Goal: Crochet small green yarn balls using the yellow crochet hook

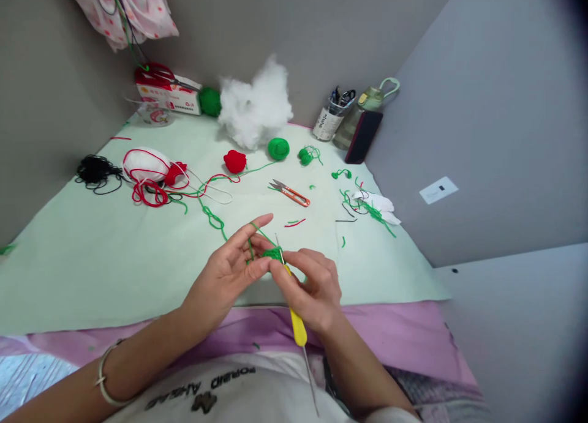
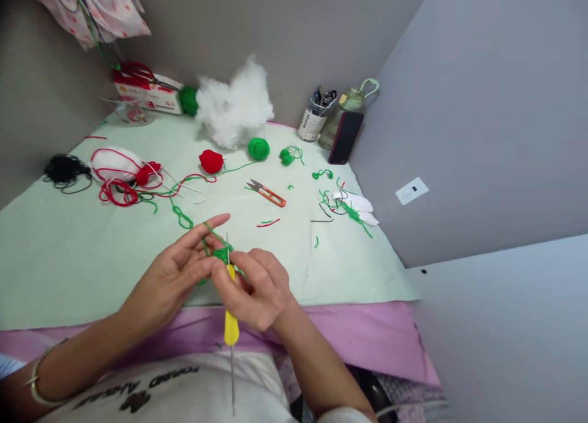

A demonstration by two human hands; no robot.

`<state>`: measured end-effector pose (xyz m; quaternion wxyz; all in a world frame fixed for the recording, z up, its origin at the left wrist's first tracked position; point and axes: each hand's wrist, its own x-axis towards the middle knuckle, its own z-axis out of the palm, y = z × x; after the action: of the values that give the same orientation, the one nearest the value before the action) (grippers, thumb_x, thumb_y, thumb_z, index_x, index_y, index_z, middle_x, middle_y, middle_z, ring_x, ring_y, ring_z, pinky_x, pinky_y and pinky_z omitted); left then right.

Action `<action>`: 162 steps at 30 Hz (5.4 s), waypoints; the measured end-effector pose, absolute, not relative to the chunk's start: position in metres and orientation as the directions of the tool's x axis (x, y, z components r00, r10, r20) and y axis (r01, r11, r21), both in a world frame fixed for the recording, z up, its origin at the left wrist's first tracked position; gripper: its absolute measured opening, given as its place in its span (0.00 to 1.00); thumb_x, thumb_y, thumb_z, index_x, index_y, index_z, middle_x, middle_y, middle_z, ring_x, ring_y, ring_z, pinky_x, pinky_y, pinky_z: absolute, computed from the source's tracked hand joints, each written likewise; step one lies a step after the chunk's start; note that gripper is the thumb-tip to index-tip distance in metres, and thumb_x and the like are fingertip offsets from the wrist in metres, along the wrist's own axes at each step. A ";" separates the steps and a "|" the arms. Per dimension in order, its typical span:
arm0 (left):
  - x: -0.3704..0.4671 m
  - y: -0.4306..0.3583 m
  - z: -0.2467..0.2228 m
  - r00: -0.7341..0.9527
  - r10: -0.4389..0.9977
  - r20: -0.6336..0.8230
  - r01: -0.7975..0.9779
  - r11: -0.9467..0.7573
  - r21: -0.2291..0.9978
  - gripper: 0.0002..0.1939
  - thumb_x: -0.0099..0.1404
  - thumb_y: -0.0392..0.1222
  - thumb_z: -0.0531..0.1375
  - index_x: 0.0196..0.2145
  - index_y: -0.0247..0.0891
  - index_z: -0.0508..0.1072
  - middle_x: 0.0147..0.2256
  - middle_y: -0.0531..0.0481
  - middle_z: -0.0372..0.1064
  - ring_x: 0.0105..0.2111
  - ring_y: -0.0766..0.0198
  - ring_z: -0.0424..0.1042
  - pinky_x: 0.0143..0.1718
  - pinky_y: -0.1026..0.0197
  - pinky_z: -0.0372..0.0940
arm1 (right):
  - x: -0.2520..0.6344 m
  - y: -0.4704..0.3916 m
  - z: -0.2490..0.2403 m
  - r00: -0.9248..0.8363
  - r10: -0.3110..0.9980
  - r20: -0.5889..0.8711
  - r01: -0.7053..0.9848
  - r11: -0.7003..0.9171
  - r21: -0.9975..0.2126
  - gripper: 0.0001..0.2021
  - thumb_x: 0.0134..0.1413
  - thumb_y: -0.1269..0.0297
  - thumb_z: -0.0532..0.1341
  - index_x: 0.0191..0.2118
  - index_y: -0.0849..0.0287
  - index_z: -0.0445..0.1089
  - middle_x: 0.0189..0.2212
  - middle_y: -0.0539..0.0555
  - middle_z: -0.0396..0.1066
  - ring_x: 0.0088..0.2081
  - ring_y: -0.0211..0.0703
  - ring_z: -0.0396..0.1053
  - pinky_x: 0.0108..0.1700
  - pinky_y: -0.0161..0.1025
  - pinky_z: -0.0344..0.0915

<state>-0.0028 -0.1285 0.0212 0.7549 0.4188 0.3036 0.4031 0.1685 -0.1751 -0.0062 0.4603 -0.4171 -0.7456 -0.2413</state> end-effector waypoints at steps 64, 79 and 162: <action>-0.011 -0.112 0.020 0.672 0.731 -0.117 -0.218 0.346 0.913 0.23 0.62 0.42 0.73 0.56 0.51 0.82 0.48 0.47 0.77 0.51 0.54 0.73 0.53 0.55 0.68 | 0.173 -0.166 0.007 0.178 0.843 0.508 0.083 0.502 -0.861 0.07 0.67 0.59 0.64 0.43 0.49 0.82 0.38 0.53 0.83 0.37 0.43 0.77 0.36 0.42 0.75; -0.009 -0.119 0.024 0.508 0.861 0.007 -0.266 0.149 0.952 0.23 0.66 0.41 0.70 0.58 0.58 0.80 0.41 0.51 0.71 0.43 0.62 0.69 0.47 0.61 0.67 | 0.162 -0.157 0.012 0.257 0.939 0.228 -0.389 0.316 -0.865 0.10 0.64 0.53 0.67 0.36 0.53 0.75 0.34 0.50 0.83 0.23 0.34 0.74 0.26 0.32 0.75; -0.004 -0.122 0.025 0.551 0.801 -0.234 -0.294 0.449 0.844 0.27 0.60 0.47 0.75 0.57 0.49 0.80 0.42 0.51 0.71 0.46 0.63 0.68 0.47 0.64 0.66 | 0.171 -0.174 -0.009 -0.127 0.538 0.833 0.747 0.604 -0.276 0.28 0.62 0.75 0.66 0.62 0.39 0.73 0.45 0.53 0.82 0.40 0.48 0.81 0.42 0.44 0.80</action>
<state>-0.0040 -0.1222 0.0248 0.7878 0.3937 0.3220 0.3474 0.1712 -0.1739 -0.0093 0.4996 -0.4325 -0.7432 -0.1047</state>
